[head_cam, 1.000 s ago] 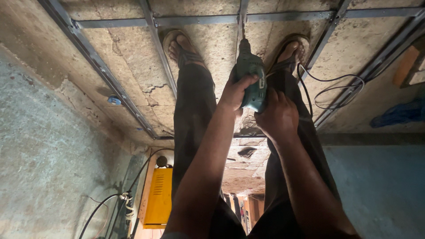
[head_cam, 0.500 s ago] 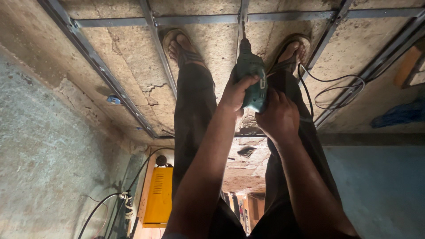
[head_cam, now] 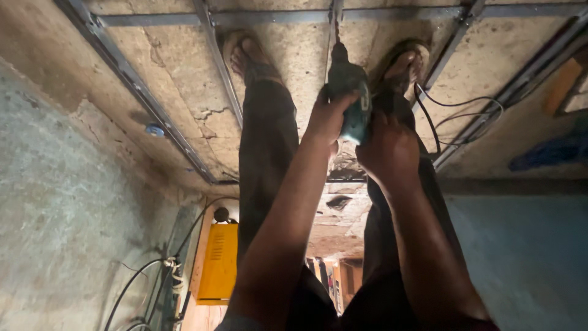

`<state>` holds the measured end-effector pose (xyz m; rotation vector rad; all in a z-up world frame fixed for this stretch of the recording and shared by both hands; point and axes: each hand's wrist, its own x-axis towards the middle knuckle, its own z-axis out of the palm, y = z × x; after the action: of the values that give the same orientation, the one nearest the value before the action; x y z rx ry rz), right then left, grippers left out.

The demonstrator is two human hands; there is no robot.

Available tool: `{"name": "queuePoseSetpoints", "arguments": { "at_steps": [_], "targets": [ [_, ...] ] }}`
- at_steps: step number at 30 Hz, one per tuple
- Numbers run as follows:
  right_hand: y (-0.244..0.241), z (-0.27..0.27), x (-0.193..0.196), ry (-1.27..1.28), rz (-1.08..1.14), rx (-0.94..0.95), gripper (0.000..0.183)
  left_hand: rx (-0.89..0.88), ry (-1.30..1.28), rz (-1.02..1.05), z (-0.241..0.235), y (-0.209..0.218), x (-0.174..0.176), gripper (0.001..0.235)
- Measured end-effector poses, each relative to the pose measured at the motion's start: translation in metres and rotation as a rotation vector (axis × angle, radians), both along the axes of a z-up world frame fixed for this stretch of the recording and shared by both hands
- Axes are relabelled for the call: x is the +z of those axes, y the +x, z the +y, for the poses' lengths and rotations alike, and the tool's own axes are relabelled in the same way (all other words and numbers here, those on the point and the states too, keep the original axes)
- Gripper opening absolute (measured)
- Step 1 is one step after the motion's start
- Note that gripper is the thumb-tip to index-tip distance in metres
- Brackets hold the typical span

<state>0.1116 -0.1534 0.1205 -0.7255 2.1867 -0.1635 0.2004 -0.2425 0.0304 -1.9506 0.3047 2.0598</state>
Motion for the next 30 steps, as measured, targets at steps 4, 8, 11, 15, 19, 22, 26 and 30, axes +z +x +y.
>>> {"name": "queuePoseSetpoints", "arguments": {
  "at_steps": [4,8,11,15,19,22,26,30],
  "targets": [
    [-0.02,-0.019,0.004,0.018,0.036,0.056,0.017,-0.333,-0.242,-0.003,-0.013,-0.021,0.014,0.089],
    [-0.038,-0.038,0.016,0.063,0.074,0.144,0.023,-0.286,-0.246,-0.025,-0.021,-0.035,0.028,0.082],
    [-0.048,-0.049,0.02,0.008,0.05,0.016,0.06,-0.31,-0.313,-0.037,-0.029,-0.048,0.028,0.078],
    [-0.052,-0.048,0.017,0.133,0.011,0.118,0.038,-0.411,-0.265,-0.114,-0.029,-0.05,0.027,0.085],
    [-0.056,-0.051,0.011,0.165,-0.062,0.094,0.057,-0.277,-0.297,-0.055,-0.032,-0.054,0.025,0.073],
    [-0.055,-0.05,0.013,0.199,-0.082,0.066,0.066,-0.431,-0.281,-0.135,-0.026,-0.051,0.028,0.079],
    [-0.05,-0.048,0.013,0.074,-0.058,-0.009,0.063,-0.389,-0.31,-0.095,-0.025,-0.048,0.026,0.081],
    [-0.038,-0.043,0.009,0.026,0.036,0.043,0.061,-0.358,-0.297,-0.062,-0.028,-0.038,0.023,0.077]
  ]
}}
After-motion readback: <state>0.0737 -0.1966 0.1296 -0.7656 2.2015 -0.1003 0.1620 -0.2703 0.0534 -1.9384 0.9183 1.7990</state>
